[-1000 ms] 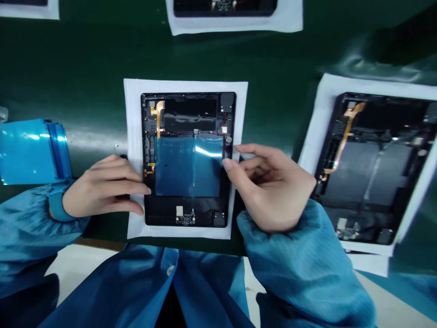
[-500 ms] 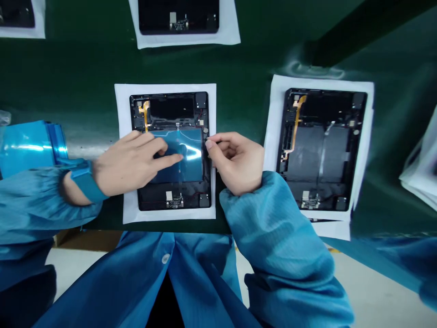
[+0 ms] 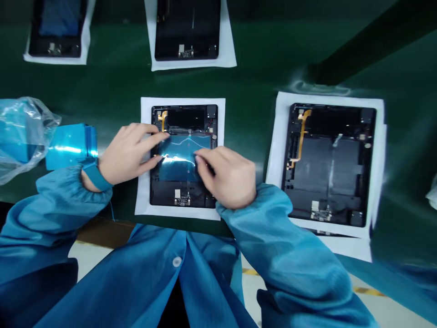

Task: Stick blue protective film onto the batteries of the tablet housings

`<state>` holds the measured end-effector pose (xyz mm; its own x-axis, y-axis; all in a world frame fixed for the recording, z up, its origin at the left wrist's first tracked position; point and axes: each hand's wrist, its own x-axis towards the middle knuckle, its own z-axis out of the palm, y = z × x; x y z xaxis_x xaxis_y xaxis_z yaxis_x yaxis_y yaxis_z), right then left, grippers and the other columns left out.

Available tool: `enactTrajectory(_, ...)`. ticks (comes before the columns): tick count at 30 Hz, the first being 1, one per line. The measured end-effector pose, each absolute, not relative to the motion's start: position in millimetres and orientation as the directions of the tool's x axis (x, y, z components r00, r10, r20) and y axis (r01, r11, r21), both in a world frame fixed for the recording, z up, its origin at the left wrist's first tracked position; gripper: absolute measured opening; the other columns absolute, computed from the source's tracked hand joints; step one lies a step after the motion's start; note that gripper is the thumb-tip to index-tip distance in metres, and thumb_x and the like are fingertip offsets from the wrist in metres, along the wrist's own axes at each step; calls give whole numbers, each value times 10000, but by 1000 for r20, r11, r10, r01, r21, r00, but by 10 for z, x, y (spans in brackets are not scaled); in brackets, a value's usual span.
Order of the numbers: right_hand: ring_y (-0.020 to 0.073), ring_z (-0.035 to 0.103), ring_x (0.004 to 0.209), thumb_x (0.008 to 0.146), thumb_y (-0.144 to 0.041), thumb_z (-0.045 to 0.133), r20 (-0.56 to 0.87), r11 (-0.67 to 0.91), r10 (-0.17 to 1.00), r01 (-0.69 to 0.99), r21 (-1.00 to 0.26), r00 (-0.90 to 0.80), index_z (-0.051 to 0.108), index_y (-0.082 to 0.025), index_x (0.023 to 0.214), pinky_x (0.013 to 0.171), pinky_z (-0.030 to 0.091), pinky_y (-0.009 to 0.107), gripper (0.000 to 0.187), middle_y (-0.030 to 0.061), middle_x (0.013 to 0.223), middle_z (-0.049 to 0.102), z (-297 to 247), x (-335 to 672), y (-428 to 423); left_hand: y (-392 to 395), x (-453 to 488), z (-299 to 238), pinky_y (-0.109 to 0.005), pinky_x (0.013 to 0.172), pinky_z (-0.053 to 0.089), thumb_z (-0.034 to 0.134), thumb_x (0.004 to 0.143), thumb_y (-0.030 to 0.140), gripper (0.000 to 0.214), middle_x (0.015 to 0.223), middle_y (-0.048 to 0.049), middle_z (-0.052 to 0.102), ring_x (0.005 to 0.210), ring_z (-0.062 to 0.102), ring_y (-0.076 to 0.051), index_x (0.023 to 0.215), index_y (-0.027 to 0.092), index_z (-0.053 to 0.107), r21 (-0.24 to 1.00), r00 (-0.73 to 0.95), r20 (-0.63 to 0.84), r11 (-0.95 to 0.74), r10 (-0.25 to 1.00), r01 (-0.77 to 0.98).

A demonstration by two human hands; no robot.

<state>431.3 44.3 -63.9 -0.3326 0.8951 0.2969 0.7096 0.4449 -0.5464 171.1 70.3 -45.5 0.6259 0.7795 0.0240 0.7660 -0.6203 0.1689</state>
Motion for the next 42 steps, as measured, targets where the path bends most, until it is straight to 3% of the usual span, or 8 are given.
enactTrajectory(4, 254, 648, 921, 1027, -412, 481, 124, 712, 693, 646, -275, -710, 673, -169, 1324, 776, 475, 367, 429, 115, 1078, 712, -553, 4084, 563, 659, 1394, -518, -535, 1102, 415, 638, 814, 763, 966, 1513, -230, 467, 1393, 454, -396, 1504, 119, 427, 282, 563, -11, -537, 827, 795)
enactTrajectory(9, 292, 583, 943, 1014, -536, 440, -27, 707, 698, 694, -139, -716, 537, -181, 1484, 719, 391, 381, 597, 164, 1188, 636, -579, 3875, 813, 620, 1364, -592, -619, 1223, 272, 608, 636, 940, 1302, 1593, -266, 364, 1488, 340, -441, 1583, 99, 308, 309, 574, -89, -526, 814, 792)
enactTrajectory(16, 288, 544, 936, 990, -658, 384, -13, 769, 631, 628, -120, -775, 521, -87, 1475, 746, 365, 379, 762, 184, 1137, 642, -594, 3893, 607, 602, 1368, -610, -610, 1258, 207, 572, 671, 944, 1290, 1636, -243, 308, 1536, 274, -413, 1615, 126, 247, 305, 545, -134, -489, 828, 817)
enactTrajectory(19, 261, 541, 899, 990, -670, 366, 5, 819, 560, 552, -155, -829, 596, -132, 1410, 751, 359, 367, 720, 154, 1090, 658, -598, 3946, 481, 599, 1362, -622, -607, 1264, 195, 564, 703, 926, 1256, 1642, -235, 302, 1542, 266, -405, 1616, 126, 243, 312, 550, -128, -493, 825, 812)
enactTrajectory(27, 298, 555, 921, 1012, -603, 372, 42, 630, 775, 768, -116, -630, 571, -96, 1434, 768, 385, 396, 689, 191, 1124, 640, -668, 4065, 749, 620, 1354, -626, -642, 1255, 189, 572, 642, 961, 1337, 1647, -246, 283, 1538, 259, -429, 1619, 115, 230, 324, 554, -133, -493, 822, 808)
enactTrajectory(32, 286, 543, 912, 1005, -646, 341, 15, 743, 666, 662, -102, -746, 559, -66, 1439, 763, 349, 384, 756, 184, 1087, 647, -634, 4073, 550, 622, 1355, -617, -642, 1255, 181, 559, 660, 958, 1313, 1644, -250, 287, 1539, 251, -435, 1622, 129, 227, 336, 556, -133, -491, 820, 804)
enactTrajectory(37, 251, 512, 879, 991, -673, 358, 58, 855, 501, 485, -183, -863, 627, -124, 1365, 750, 315, 368, 717, 139, 1018, 658, -636, 4001, 250, 620, 1346, -625, -643, 1252, 186, 534, 700, 945, 1275, 1642, -252, 286, 1536, 258, -433, 1621, 119, 225, 329, 560, -124, -498, 819, 802)
enactTrajectory(42, 253, 513, 882, 1007, -649, 340, 90, 810, 579, 559, -175, -811, 614, -133, 1391, 750, 328, 369, 699, 144, 1041, 650, -628, 4175, 396, 629, 1314, -667, -636, 1261, 159, 548, 631, 977, 1357, 1660, -229, 258, 1543, 236, -434, 1637, 147, 174, 318, 562, -131, -502, 817, 804)
